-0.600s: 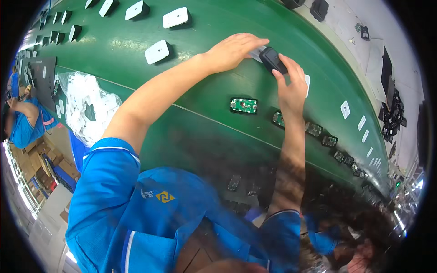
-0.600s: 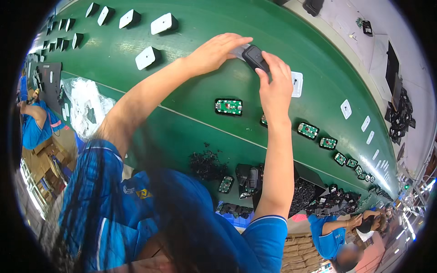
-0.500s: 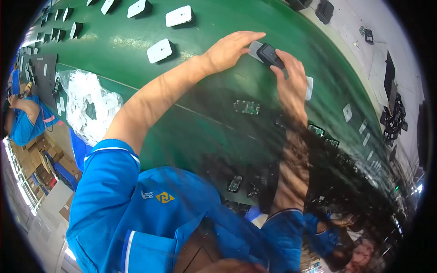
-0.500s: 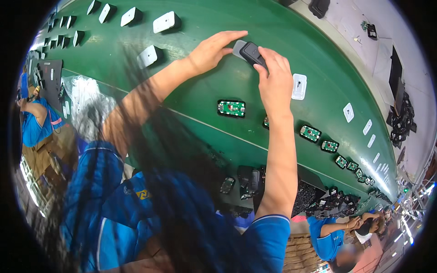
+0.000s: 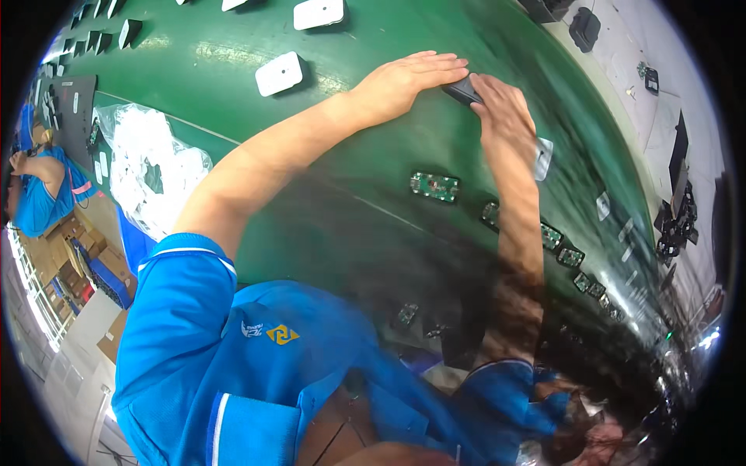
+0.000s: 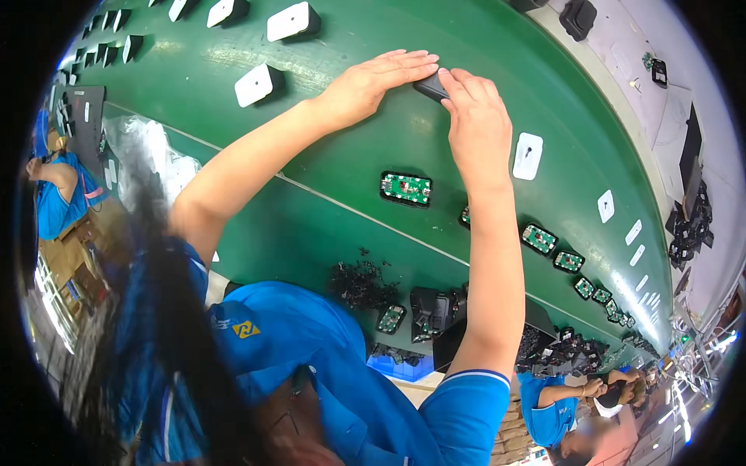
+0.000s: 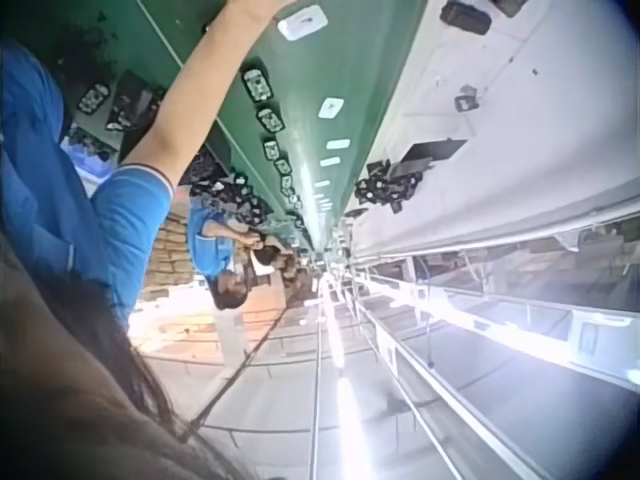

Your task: The person assembles small electronic devices by inserting circuit boards into white plastic casings. They pick up a casing, place a circuit board inside, and then use a black handheld tool to press the components together. The person repeats this process for multiple units on a green workbench.

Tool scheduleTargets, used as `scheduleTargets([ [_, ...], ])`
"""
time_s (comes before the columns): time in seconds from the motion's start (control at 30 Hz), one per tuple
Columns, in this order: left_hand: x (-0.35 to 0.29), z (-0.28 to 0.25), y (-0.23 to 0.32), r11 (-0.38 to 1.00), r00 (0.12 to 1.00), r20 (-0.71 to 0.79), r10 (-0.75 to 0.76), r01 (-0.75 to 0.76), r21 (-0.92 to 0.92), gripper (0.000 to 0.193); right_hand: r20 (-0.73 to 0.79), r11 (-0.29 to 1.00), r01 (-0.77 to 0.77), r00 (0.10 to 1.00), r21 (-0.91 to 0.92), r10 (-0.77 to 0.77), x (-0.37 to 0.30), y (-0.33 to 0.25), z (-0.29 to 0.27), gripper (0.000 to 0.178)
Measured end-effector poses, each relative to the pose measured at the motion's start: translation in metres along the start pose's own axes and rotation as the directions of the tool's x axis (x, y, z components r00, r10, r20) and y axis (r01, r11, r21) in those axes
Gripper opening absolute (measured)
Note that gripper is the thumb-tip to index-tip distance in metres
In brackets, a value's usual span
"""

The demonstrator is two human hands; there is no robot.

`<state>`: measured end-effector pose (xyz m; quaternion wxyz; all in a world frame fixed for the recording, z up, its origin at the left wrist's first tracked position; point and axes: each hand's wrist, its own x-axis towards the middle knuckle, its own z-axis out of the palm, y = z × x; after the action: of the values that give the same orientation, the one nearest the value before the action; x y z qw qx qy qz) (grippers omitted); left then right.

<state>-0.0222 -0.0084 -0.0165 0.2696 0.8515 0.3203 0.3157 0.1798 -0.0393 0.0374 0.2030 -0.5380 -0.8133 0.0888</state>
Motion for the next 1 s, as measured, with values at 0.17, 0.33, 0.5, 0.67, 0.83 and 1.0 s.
scheduleTargets([
  [0.17,-0.001,0.004,-0.004,0.987,0.997,0.020,0.071,-0.073,0.140,0.054,-0.088,0.992,0.001,0.996,-0.129,-0.012,-0.005,-0.008,0.015,0.039],
  [0.33,0.009,0.009,0.013,0.976,0.998,0.014,0.053,-0.055,0.209,0.056,-0.053,0.999,-0.036,0.998,-0.039,0.034,0.000,0.003,0.014,0.037],
  [0.5,0.028,0.017,0.009,0.958,0.987,-0.046,0.155,-0.139,0.250,0.052,0.080,0.953,-0.211,0.977,0.216,0.198,0.011,0.015,0.000,0.033],
  [0.67,0.037,0.013,0.007,0.965,0.991,-0.075,0.115,-0.093,0.247,0.039,0.315,0.763,-0.479,0.874,0.434,0.370,0.033,0.029,-0.009,0.023],
  [0.83,0.055,0.015,0.003,0.990,0.987,-0.159,0.020,0.002,0.138,0.027,0.370,0.393,-0.608,0.763,0.690,0.530,0.041,0.038,0.004,0.025],
  [1.0,0.066,0.020,0.004,0.975,0.970,-0.114,-0.217,0.210,-0.070,0.018,0.004,0.811,-0.553,0.827,0.190,0.563,0.043,0.041,0.009,0.035],
])
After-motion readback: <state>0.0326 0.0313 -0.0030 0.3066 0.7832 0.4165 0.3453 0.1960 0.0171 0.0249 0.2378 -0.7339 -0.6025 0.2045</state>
